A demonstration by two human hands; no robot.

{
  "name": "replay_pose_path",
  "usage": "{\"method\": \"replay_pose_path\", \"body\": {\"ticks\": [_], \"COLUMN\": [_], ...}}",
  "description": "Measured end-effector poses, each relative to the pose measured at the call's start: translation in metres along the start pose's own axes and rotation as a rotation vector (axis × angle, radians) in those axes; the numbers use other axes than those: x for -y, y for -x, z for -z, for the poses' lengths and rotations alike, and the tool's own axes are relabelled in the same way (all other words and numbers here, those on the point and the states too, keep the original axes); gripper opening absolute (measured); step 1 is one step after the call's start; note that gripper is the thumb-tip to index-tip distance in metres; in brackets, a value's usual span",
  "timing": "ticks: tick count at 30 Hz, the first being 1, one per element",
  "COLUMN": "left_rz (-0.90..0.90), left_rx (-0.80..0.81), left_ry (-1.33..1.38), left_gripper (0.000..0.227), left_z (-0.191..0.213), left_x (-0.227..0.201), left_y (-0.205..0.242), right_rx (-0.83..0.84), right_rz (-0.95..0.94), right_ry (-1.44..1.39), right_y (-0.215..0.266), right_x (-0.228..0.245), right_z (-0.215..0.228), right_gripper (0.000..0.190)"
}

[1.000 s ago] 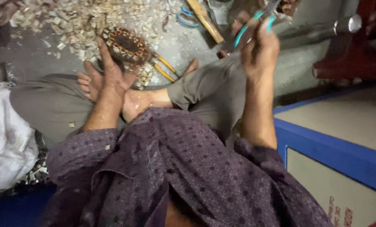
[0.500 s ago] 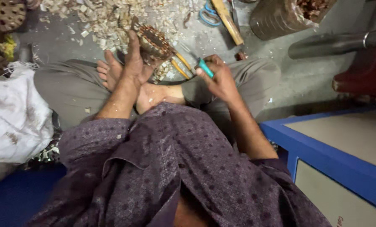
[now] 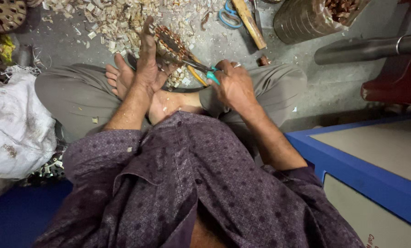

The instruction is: The person sits on the floor and uses pliers to insert small cylindrical pieces into the slots of a circular metal disc. They rotate the disc to access different slots and continue inserting pieces until the disc is filled.

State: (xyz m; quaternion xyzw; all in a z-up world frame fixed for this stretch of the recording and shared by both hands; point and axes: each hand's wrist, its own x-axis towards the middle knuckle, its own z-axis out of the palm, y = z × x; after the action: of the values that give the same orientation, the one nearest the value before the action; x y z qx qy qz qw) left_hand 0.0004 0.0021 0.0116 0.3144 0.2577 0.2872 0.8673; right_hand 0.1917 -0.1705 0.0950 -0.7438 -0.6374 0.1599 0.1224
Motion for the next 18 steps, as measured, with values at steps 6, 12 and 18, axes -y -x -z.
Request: {"method": "replay_pose_path", "body": {"ticks": [6, 12, 18], "left_rz": [-0.024, -0.033, -0.095], "left_rx": [-0.026, -0.044, -0.03], "left_ry": [-0.057, 0.012, 0.112], "left_gripper": [0.103, 0.099, 0.101], "left_z": [-0.005, -0.006, -0.002], "left_x": [-0.003, 0.001, 0.002], "left_y": [0.0, 0.0, -0.002], "right_rx": [0.093, -0.032, -0.167], "right_rz": [-0.099, -0.17, -0.143], "right_ry": [-0.29, -0.188, -0.372], "right_y": [0.005, 0.016, 0.012], "right_x": [0.002, 0.005, 0.017], "right_z": [-0.018, -0.045, -0.053], "right_gripper": [0.033, 0.033, 0.029]}}
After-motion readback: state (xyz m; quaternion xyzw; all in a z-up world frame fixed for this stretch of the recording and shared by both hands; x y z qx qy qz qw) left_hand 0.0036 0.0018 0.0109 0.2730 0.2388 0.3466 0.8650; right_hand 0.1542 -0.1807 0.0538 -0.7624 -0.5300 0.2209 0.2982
